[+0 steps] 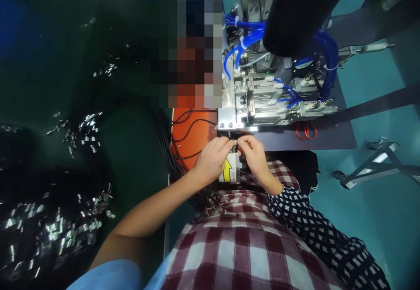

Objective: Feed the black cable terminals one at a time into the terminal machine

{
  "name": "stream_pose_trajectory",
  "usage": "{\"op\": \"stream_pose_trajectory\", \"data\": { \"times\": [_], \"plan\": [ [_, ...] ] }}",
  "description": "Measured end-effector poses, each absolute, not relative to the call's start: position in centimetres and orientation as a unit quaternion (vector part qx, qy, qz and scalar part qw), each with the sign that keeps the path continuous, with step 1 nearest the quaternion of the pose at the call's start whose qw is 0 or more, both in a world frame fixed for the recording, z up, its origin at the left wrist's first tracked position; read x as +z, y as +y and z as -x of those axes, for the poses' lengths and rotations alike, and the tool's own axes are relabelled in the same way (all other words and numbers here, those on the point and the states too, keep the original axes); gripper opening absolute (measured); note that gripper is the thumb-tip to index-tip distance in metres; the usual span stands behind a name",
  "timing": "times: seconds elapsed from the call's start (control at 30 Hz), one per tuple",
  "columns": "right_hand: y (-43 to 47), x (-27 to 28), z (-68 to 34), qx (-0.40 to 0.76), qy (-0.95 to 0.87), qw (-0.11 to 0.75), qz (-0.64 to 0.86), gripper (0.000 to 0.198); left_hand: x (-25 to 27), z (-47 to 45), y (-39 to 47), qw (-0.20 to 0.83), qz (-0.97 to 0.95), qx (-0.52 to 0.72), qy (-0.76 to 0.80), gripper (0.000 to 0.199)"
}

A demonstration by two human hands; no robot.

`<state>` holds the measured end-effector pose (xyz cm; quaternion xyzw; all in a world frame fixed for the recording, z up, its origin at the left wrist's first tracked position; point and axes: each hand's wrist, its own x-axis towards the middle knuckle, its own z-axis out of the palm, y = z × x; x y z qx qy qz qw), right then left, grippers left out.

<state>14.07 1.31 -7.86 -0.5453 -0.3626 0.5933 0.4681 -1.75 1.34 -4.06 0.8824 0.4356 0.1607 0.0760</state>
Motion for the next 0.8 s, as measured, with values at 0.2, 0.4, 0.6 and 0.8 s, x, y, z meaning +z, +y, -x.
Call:
{"op": "stream_pose_trajectory", "data": {
  "times": [0.2,0.4,0.6,0.8],
  "plan": [
    [1.2,-8.2,-14.2,0.610,-0.354,0.474,0.528,0.025,-4.0,2.2,1.6,0.097,-0.880,0.178,0.429,0.032],
    [1.5,-8.0,-14.1,0.593,-0.364,0.471,0.542,0.022,-4.0,1.6,1.3,0.100,-0.874,0.141,0.455,0.034],
    [1.6,-8.6,-14.0,0.621,-0.336,0.474,0.527,0.019,-4.3,1.9,1.5,0.152,-0.855,0.196,0.455,0.035],
    [1.5,-8.7,-14.2,0.628,-0.337,0.471,0.519,0.019,-3.2,4.4,-1.8,0.171,-0.788,0.195,0.558,0.041]
  ]
}}
